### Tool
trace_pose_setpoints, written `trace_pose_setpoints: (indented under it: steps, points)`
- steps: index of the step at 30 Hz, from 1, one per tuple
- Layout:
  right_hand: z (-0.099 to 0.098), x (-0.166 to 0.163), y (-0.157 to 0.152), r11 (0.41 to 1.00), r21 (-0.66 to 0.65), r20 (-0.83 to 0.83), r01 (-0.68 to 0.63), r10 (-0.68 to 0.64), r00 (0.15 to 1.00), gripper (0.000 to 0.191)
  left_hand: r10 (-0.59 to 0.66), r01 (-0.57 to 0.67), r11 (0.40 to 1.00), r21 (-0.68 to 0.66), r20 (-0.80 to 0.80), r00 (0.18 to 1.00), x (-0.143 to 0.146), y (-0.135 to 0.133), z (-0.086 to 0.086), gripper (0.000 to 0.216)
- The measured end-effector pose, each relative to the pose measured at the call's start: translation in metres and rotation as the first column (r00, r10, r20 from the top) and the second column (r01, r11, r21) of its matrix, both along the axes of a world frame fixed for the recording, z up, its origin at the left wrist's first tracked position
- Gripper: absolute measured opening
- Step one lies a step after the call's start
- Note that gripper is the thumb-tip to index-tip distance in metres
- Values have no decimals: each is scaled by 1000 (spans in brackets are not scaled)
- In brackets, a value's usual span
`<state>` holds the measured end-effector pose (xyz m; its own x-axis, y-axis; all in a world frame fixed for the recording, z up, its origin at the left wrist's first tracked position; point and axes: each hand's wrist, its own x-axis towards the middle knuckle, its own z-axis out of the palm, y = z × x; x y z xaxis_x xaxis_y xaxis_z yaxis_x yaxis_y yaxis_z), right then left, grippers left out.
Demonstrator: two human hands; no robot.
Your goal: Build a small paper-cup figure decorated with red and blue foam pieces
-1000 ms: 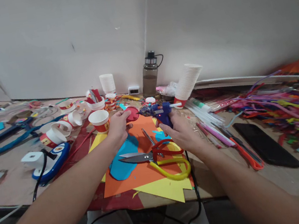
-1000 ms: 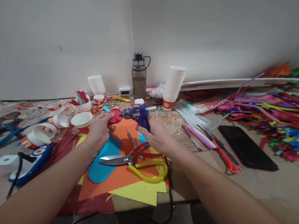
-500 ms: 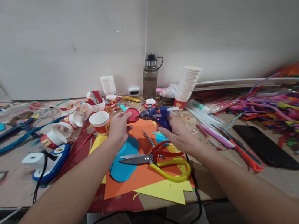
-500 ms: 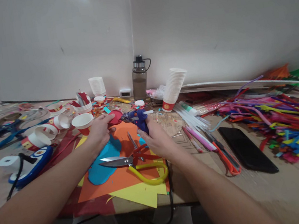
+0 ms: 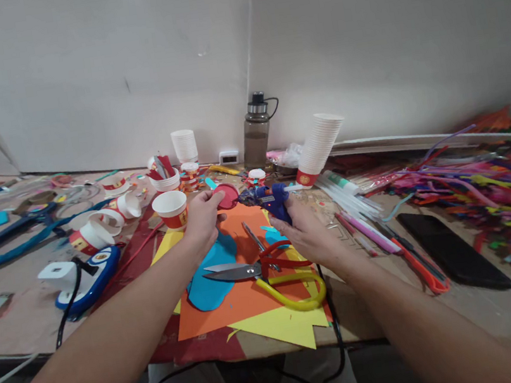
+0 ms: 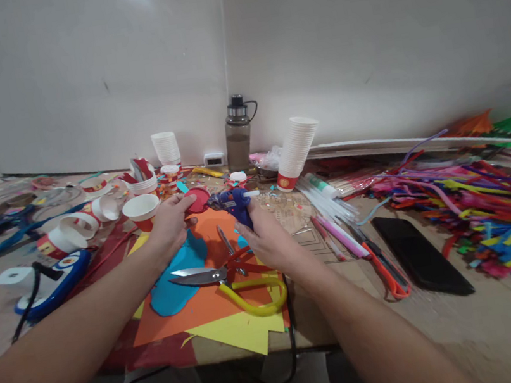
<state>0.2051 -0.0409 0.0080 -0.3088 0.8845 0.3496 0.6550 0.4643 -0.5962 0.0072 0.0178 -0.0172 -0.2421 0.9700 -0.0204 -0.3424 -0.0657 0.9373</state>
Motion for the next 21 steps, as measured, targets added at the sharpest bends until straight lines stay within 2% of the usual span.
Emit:
trace_pose_setpoints:
  steps: [5,9,15,21]
  points:
    - [0,0,0,1000,8,-12,-15,15,1000,29,13,-10,999,46,-52,999,0,0,-1,22]
    - [1,0,0,1000,-6,-16,-20,20,1000,33,36,-10,990,139,-185,982,-1,1,-3,19]
    - [3,-1,-2,1000,-17,-24,-21,21,999,35,160,-45,956,291,-383,910,-3,-4,2,17]
    - [5,-3,-4,999,-42,20,26,-25,999,32,213,-49,949,311,-521,827,-2,-12,12,12]
